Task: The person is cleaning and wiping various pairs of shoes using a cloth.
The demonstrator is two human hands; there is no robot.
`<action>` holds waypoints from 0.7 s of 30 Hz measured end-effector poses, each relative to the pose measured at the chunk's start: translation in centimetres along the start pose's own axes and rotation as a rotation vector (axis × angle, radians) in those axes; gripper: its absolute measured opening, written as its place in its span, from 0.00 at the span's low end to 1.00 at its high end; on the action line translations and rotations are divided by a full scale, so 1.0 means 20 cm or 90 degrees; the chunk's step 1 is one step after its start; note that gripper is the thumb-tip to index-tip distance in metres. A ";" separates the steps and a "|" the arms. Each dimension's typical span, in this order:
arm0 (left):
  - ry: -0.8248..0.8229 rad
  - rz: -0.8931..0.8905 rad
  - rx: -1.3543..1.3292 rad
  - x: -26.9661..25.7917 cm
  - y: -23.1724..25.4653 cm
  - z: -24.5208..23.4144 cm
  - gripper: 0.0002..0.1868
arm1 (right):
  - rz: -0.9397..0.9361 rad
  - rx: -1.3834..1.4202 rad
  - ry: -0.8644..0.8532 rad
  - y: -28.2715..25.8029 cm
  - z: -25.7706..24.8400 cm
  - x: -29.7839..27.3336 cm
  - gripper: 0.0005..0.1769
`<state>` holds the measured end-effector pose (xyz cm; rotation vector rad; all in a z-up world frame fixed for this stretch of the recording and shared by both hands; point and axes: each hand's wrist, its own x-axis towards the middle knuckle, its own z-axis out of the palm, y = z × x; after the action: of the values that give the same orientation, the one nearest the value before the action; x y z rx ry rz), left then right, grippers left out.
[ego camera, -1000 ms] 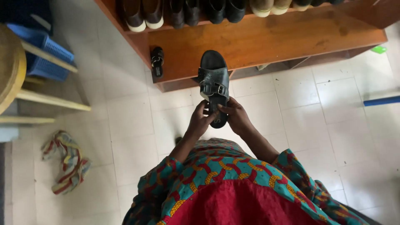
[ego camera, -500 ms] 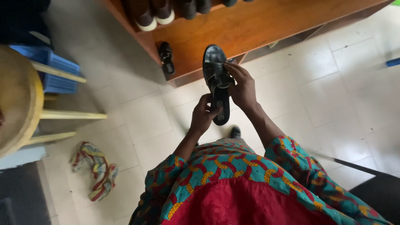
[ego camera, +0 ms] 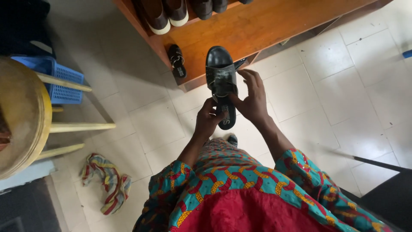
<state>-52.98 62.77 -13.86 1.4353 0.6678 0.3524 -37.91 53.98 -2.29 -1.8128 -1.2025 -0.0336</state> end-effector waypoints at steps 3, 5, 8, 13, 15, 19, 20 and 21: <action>0.022 0.022 0.000 0.03 -0.03 0.02 0.26 | 0.045 -0.032 0.015 0.16 0.07 -0.09 0.24; 0.024 0.036 -0.008 0.08 -0.02 0.04 0.26 | 0.061 -0.022 0.014 0.23 0.09 -0.10 0.19; 0.023 0.048 -0.042 0.10 -0.06 0.08 0.27 | 0.074 0.014 0.019 0.31 0.10 -0.13 0.14; 0.010 0.070 -0.125 0.17 -0.10 0.12 0.29 | 0.064 0.099 0.065 0.38 0.12 -0.11 0.16; 0.008 0.061 -0.086 0.20 -0.07 0.11 0.29 | 0.120 0.135 0.059 0.40 0.13 -0.08 0.17; 0.035 0.042 0.009 0.22 -0.07 0.12 0.27 | 0.072 0.052 0.041 0.29 0.13 0.02 0.23; 0.045 0.036 0.044 0.22 -0.07 0.11 0.27 | 0.021 -0.009 0.033 0.29 0.14 0.04 0.27; 0.056 0.030 0.078 0.23 -0.08 0.11 0.27 | -0.030 -0.070 0.025 0.29 0.16 0.05 0.32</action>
<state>-48.39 63.49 -16.39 1.5610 0.7381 0.4195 -34.52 56.39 -7.49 -1.8696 -1.2352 -0.1640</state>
